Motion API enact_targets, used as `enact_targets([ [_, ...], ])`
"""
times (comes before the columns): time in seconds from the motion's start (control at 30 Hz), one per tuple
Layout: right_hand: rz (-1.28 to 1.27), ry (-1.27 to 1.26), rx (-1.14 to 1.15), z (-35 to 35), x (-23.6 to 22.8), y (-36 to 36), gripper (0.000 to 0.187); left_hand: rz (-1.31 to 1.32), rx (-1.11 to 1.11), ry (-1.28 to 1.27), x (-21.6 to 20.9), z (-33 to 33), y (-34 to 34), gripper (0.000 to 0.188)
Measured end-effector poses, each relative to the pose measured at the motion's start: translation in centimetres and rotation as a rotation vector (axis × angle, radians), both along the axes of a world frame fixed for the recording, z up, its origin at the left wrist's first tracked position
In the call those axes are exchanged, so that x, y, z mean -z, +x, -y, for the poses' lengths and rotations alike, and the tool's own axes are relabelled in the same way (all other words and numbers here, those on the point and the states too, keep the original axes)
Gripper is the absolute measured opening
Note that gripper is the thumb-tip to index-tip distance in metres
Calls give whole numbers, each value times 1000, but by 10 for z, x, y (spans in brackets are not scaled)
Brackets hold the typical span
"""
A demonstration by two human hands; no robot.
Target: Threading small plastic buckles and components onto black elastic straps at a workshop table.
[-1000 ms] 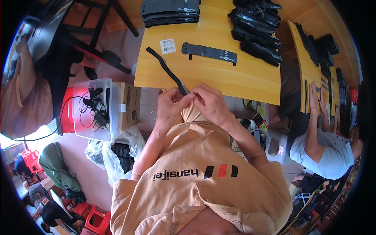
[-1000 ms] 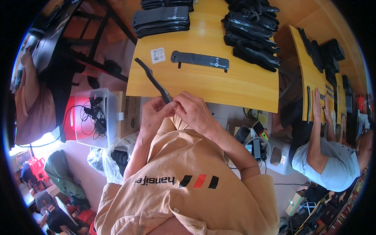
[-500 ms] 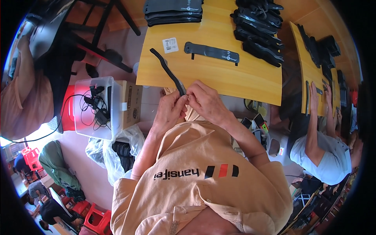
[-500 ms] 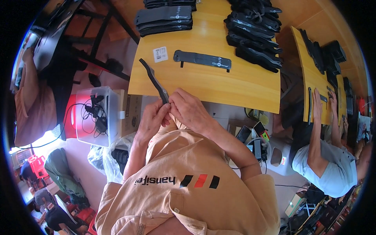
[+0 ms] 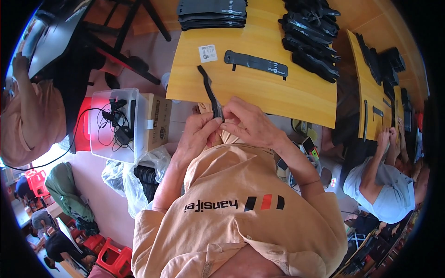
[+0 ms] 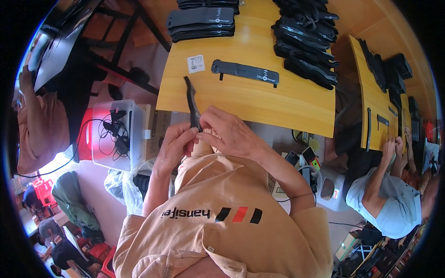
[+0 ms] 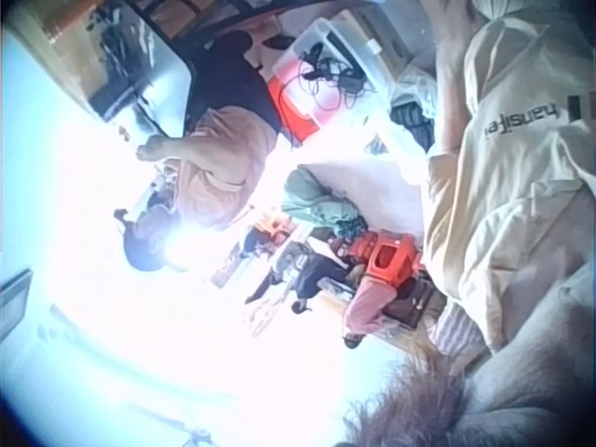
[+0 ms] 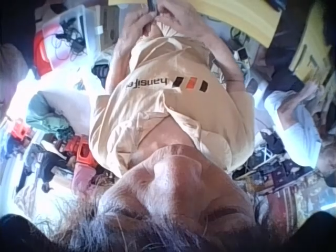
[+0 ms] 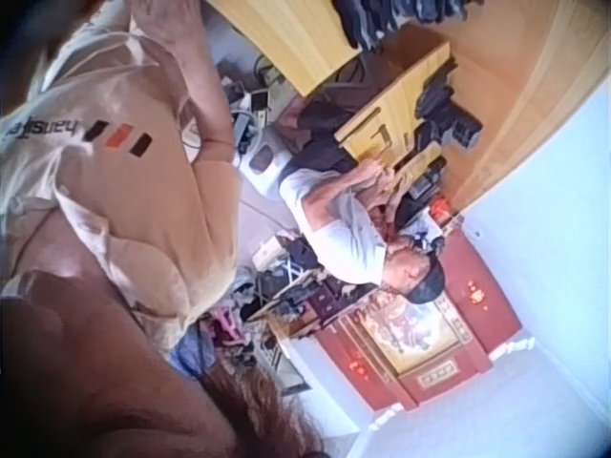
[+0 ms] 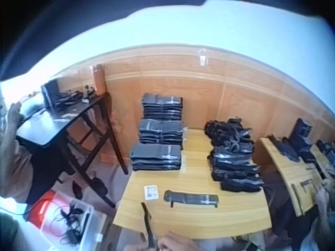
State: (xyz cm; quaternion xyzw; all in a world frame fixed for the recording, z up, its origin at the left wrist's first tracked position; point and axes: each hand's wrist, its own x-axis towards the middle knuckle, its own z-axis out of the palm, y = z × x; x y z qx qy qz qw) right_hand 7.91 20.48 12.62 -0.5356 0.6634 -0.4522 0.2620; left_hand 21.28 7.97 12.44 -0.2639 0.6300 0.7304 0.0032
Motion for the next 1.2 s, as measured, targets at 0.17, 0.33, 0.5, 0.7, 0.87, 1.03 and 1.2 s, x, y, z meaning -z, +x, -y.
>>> enact_targets([
  [0.17,-10,82,-224,-1,-23,-3,20,48,192,29,-28,12,14,29],
  [0.33,109,-7,-364,0,-22,2,16,75,256,82,-36,11,21,29],
  [0.5,202,-23,-288,-2,-22,5,14,41,173,158,-31,7,19,29],
  [0.7,816,112,-139,-7,-22,6,20,-167,44,278,-11,-6,14,29],
  [0.87,1370,33,-183,-2,-12,-1,23,-305,4,471,-9,-12,10,34],
  [1.03,1100,4,-93,-1,8,-1,20,-161,65,224,-14,-2,3,39],
  [1.2,1172,26,-162,2,4,-1,21,-24,96,22,-14,3,1,45],
])
